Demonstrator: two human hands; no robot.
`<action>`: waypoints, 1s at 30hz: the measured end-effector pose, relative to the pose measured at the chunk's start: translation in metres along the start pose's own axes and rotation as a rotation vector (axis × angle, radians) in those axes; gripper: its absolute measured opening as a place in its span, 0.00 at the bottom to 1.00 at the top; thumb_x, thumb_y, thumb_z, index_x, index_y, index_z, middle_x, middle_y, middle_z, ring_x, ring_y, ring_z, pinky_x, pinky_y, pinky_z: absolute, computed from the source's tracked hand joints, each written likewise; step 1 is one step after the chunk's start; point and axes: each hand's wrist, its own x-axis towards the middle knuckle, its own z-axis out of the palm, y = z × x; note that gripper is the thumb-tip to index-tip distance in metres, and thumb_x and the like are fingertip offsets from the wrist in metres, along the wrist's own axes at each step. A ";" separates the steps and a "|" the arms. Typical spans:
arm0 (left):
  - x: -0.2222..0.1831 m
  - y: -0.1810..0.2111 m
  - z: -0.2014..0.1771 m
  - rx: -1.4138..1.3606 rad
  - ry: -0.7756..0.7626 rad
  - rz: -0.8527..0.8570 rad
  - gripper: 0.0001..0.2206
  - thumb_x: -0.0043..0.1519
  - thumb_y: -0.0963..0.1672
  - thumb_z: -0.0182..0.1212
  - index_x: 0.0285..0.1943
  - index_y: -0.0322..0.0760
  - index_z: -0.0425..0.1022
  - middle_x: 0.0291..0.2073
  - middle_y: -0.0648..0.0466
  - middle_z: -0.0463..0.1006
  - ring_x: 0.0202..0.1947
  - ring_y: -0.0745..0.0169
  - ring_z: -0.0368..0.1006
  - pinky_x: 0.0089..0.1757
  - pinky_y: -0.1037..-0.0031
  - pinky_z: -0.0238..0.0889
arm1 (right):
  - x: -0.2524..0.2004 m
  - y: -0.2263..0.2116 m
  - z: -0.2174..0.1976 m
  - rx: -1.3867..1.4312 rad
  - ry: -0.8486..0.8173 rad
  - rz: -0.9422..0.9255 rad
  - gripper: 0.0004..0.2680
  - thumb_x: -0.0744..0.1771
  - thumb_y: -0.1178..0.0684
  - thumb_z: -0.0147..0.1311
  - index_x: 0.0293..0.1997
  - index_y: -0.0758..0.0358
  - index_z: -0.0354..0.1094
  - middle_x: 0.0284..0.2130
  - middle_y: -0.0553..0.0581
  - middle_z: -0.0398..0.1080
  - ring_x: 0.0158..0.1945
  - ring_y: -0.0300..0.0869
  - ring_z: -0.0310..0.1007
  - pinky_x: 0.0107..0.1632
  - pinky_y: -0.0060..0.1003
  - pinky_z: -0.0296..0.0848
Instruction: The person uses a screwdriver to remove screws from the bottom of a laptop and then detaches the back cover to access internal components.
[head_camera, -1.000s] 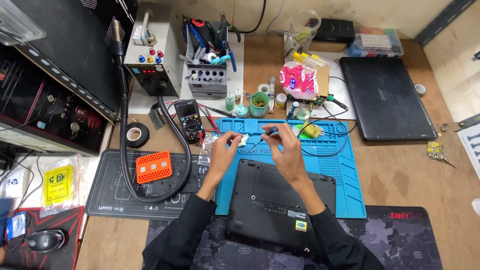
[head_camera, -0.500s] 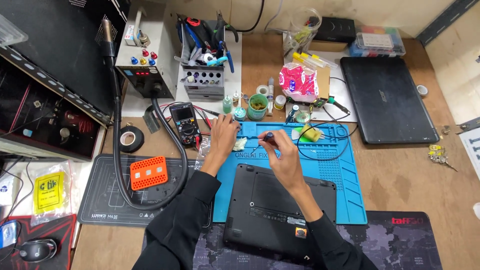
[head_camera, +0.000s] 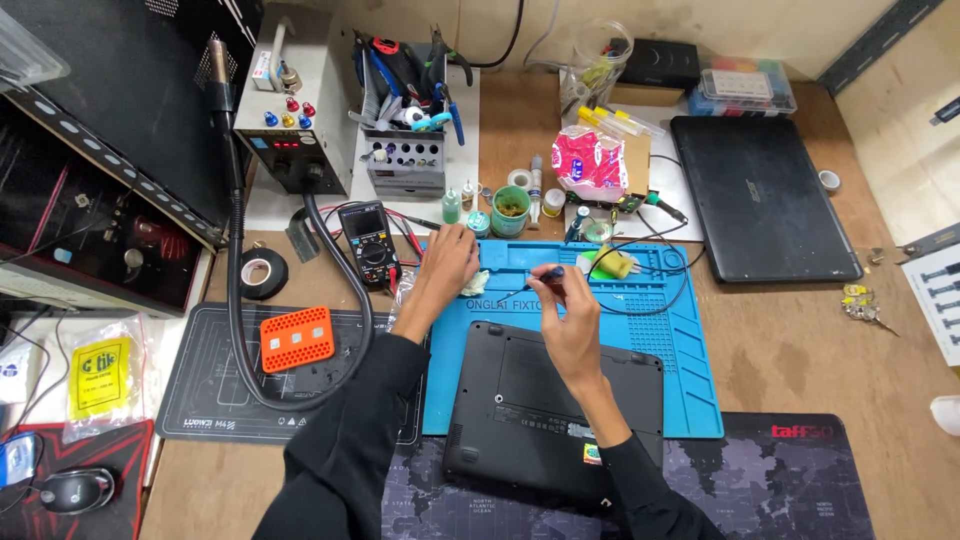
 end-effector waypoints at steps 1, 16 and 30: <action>-0.004 0.010 -0.016 0.003 0.001 0.002 0.03 0.61 0.41 0.61 0.39 0.36 0.75 0.36 0.50 0.72 0.41 0.52 0.67 0.40 0.66 0.56 | -0.004 0.003 0.000 0.003 0.002 -0.002 0.03 0.71 0.60 0.52 0.47 0.62 0.71 0.36 0.57 0.70 0.43 0.47 0.79 0.45 0.39 0.82; -0.118 0.093 -0.100 -1.294 0.092 -0.670 0.04 0.59 0.38 0.69 0.37 0.34 0.77 0.34 0.45 0.84 0.38 0.59 0.78 0.44 0.68 0.69 | -0.052 0.008 -0.023 0.314 0.251 0.125 0.06 0.72 0.60 0.50 0.54 0.64 0.61 0.42 0.61 0.73 0.45 0.47 0.80 0.54 0.44 0.81; -0.128 0.086 -0.093 -1.503 0.148 -0.674 0.09 0.58 0.37 0.70 0.44 0.31 0.76 0.34 0.47 0.80 0.40 0.62 0.76 0.45 0.70 0.70 | -0.075 -0.006 -0.012 0.368 0.233 0.208 0.06 0.70 0.60 0.52 0.52 0.65 0.62 0.42 0.64 0.77 0.44 0.48 0.81 0.52 0.42 0.82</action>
